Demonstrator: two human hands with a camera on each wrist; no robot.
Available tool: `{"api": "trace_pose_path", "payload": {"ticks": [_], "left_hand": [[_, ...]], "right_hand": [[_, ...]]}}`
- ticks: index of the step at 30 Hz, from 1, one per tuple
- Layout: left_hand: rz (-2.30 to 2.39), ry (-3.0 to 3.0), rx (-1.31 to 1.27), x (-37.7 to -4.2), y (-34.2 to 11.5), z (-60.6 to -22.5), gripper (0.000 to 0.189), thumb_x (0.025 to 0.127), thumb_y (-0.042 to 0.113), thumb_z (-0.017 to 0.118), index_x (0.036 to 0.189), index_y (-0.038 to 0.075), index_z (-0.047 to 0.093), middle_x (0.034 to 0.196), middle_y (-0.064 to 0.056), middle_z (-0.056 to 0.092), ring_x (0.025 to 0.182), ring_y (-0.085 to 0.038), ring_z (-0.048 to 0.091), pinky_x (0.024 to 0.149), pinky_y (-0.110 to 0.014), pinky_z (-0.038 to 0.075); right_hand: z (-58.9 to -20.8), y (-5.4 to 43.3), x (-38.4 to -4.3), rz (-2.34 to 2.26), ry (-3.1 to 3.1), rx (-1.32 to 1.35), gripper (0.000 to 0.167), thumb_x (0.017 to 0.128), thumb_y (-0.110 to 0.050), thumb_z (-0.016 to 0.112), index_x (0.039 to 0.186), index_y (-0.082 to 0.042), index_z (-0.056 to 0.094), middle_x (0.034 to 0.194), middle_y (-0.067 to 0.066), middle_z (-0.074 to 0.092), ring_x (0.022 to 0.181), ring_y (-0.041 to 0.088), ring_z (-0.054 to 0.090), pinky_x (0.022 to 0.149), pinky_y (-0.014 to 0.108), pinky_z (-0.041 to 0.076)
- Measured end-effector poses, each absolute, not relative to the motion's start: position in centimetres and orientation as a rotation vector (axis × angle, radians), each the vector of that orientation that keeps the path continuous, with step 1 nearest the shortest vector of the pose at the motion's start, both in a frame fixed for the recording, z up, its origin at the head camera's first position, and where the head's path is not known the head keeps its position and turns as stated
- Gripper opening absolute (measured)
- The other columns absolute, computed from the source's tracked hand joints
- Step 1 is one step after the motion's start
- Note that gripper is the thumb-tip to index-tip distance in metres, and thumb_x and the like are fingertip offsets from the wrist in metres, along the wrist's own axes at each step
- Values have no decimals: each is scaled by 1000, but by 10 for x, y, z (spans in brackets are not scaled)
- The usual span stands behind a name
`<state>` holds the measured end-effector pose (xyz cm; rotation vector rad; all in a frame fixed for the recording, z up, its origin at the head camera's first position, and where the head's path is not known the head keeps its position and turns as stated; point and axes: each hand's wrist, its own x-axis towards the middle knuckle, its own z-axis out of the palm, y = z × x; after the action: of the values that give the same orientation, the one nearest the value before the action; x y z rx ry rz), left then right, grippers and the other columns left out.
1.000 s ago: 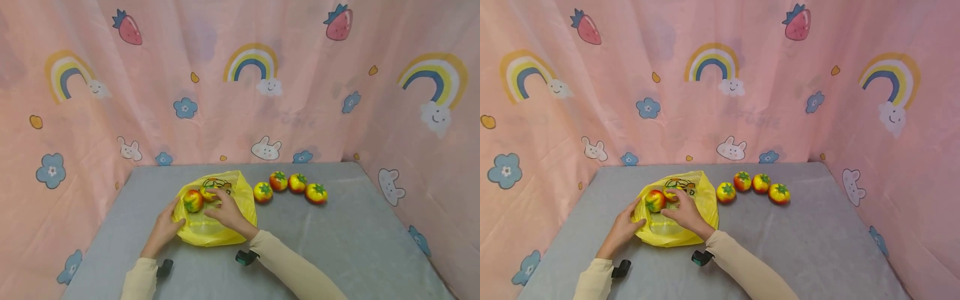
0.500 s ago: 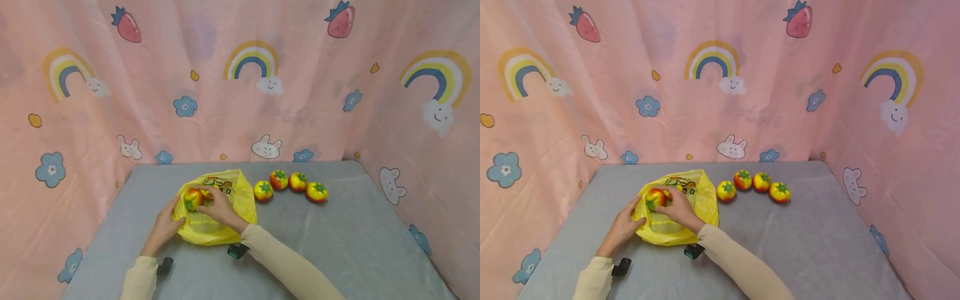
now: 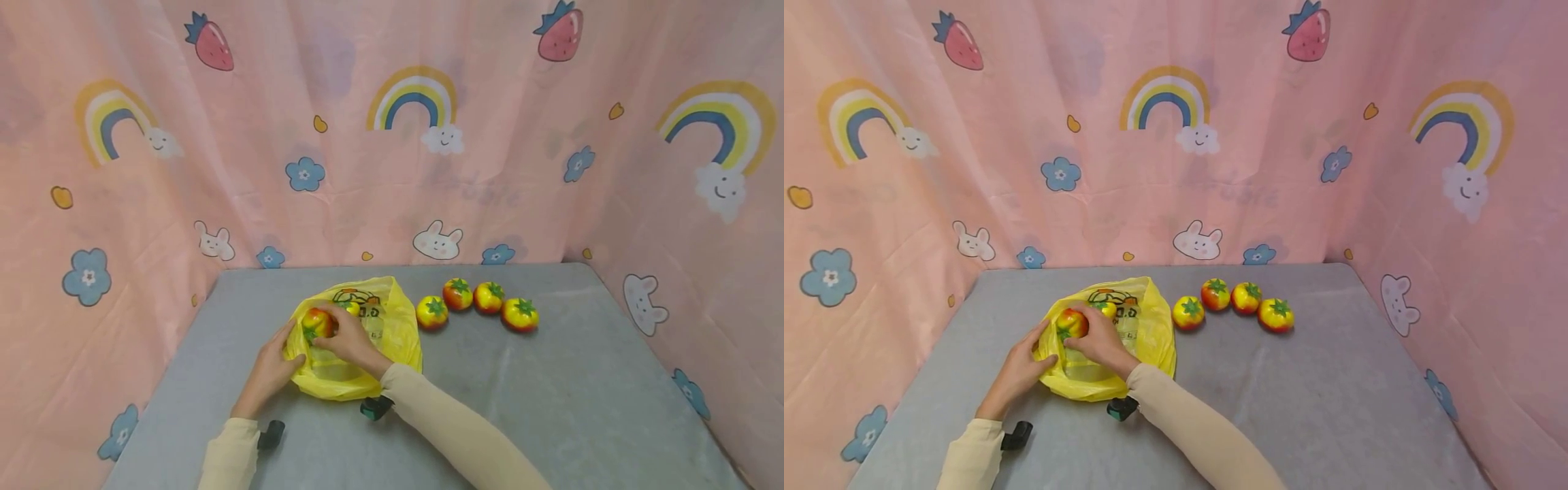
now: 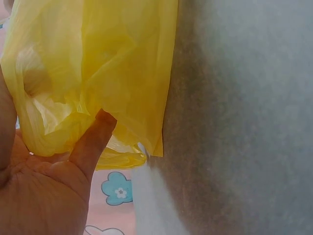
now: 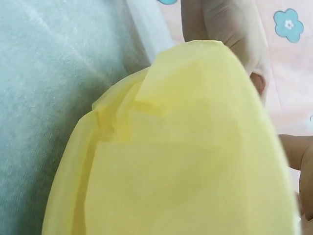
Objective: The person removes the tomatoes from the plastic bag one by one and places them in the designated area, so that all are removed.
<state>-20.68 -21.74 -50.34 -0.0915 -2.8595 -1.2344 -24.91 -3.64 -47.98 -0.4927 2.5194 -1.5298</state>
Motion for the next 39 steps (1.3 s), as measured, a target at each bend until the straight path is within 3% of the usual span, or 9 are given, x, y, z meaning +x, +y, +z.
{"api": "trace_pose_path", "payload": {"ticks": [17, 24, 31, 39], "left_hand": [[-1267, -2872, -68, -206, -216, -502, 76, 87, 10, 64, 154, 5, 29, 158, -22, 31, 146, -42, 30, 119, -55, 26], [-1263, -2869, -72, -205, -217, -502, 77, 87, 11, 65, 154, 5, 29, 158, -21, 31, 146, -41, 30, 120, -54, 26], [-1253, -2876, -69, -204, -217, -502, 77, 87, 12, 64, 155, 6, 28, 159, -21, 30, 146, -41, 29, 120, -54, 26], [-1258, -2871, -70, -204, -217, -502, 78, 86, 11, 65, 155, 6, 28, 159, -22, 29, 146, -41, 29, 120, -54, 25]], "right_hand": [[-486, -37, -248, -1160, 2710, -504, 74, 81, -19, 80, 147, -23, 47, 141, 8, 50, 126, 26, 53, 107, 43, 47], [-491, -30, -248, -1227, 2716, -517, 67, 81, -21, 80, 141, -16, 50, 141, 4, 56, 127, 22, 55, 111, 41, 45], [-493, -26, -248, -1277, 2709, -513, 54, 84, -23, 78, 131, -15, 54, 130, 2, 63, 118, 19, 60, 105, 37, 49], [-493, -22, -246, -1171, 2768, -533, 57, 88, -28, 73, 141, -20, 54, 137, 3, 60, 124, 22, 57, 108, 40, 46]]}}
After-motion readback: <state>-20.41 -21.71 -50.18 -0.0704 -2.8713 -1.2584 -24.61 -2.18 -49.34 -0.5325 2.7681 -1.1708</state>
